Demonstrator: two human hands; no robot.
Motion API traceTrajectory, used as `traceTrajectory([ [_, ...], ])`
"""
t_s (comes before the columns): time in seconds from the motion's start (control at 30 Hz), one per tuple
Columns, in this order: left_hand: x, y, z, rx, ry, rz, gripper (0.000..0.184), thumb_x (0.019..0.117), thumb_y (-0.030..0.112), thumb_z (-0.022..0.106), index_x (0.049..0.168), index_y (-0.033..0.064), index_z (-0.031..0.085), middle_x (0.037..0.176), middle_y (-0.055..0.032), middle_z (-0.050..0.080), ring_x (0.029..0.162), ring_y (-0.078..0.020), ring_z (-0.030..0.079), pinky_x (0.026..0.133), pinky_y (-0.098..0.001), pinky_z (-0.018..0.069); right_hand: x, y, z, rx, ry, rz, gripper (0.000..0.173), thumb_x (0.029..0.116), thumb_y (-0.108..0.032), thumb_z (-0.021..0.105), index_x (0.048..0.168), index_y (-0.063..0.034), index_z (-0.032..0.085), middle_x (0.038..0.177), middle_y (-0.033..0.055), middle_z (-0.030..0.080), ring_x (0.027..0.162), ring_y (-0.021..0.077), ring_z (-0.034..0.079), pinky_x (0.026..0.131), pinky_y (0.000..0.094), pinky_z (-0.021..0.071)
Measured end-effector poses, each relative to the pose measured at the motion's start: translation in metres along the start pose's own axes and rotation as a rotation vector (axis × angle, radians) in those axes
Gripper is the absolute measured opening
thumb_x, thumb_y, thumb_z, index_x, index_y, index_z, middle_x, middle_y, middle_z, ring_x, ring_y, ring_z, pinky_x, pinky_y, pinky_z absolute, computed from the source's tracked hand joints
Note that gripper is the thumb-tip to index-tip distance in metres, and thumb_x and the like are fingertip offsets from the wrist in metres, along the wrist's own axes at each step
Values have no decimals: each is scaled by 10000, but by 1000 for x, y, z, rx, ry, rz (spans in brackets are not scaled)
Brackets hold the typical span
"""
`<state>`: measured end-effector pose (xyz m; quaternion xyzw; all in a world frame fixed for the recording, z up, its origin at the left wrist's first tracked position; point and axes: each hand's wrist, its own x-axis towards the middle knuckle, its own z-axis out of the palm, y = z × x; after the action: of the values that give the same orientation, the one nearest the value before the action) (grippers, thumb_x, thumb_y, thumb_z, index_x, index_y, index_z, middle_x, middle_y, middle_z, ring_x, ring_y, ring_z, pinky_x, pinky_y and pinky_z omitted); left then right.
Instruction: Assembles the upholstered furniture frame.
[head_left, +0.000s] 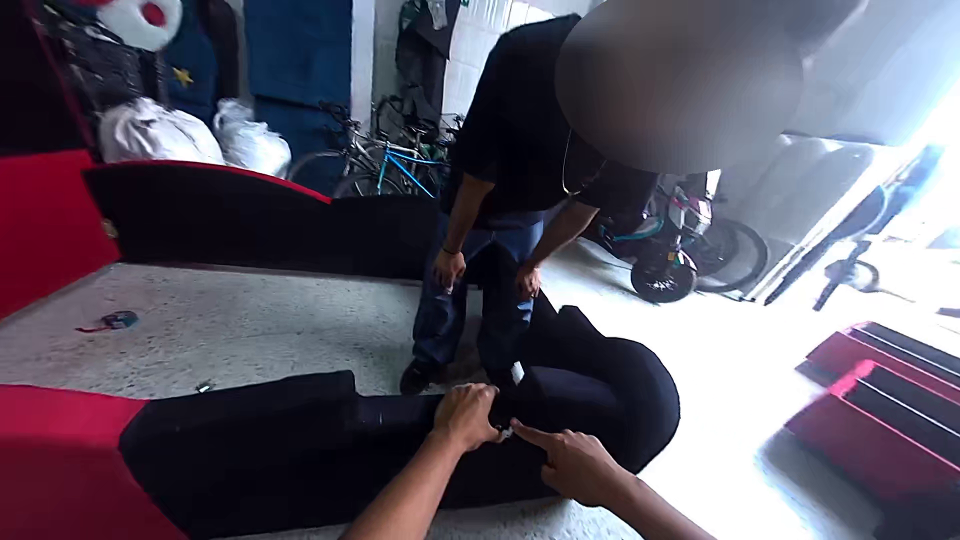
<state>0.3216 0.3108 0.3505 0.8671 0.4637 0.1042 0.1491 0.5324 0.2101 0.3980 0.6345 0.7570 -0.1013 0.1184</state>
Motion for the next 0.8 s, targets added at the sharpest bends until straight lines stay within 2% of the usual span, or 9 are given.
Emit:
traceTrajectory([
  [0.2,3,0,6,37,2,-5,817,708,610,779,1429,282,579,1315,18,683,1200,-221,657,1015,-527,535,-3,-3,-8,-57,-116,2,943,852,-337,675,1569,-611,127,941,151,735,846,426,700,692,686,515],
  [0.27,3,0,6,38,4,-5,817,711,615,775,1430,284,577,1318,19,681,1205,-215,654,1020,-521,533,-3,0,-1,-18,-88,-9,914,866,-385,654,1575,-599,119,905,133,732,825,414,699,675,681,513],
  [0.33,2,0,6,43,0,-9,830,708,626,776,1439,287,572,1324,19,678,1209,-214,651,1023,-516,531,-2,6,21,107,79,-46,750,915,-435,595,1568,-566,251,868,57,731,781,330,703,658,633,533],
  [0.37,1,0,6,42,-3,-9,837,710,630,777,1444,288,568,1326,20,676,1212,-212,648,1027,-514,529,1,10,38,228,211,-57,610,956,-449,572,1531,-534,386,899,-6,739,791,248,708,688,575,563],
  [0.43,1,1,8,35,-1,-4,839,706,630,782,1443,289,572,1324,26,679,1207,-206,652,1025,-509,532,8,13,77,603,498,-45,319,1018,-412,579,1323,-390,671,961,-100,754,816,83,723,749,395,637],
  [0.47,1,2,10,32,3,3,837,702,630,783,1437,287,578,1321,28,682,1203,-204,654,1022,-510,534,9,10,93,816,631,-22,223,1030,-353,594,1185,-287,740,918,-89,762,776,74,732,692,342,653],
  [0.57,1,2,6,16,20,4,826,709,620,789,1434,284,582,1329,19,677,1216,-214,647,1035,-516,527,19,-10,113,1282,810,120,315,1038,-362,594,967,-104,761,756,34,740,620,184,698,485,353,567],
  [0.7,-6,7,-3,-8,-29,-10,753,778,566,792,1437,264,588,1362,-1,661,1258,-227,623,1066,-540,503,35,-36,101,1562,774,188,334,1036,-334,597,1015,-31,737,754,110,704,606,228,652,500,367,539],
  [0.8,1,5,8,35,-12,9,807,736,568,818,1454,296,572,1356,37,663,1230,-189,641,1032,-515,538,47,-34,102,1672,767,230,291,1007,-284,659,927,-18,746,686,124,673,556,212,613,489,336,510],
])
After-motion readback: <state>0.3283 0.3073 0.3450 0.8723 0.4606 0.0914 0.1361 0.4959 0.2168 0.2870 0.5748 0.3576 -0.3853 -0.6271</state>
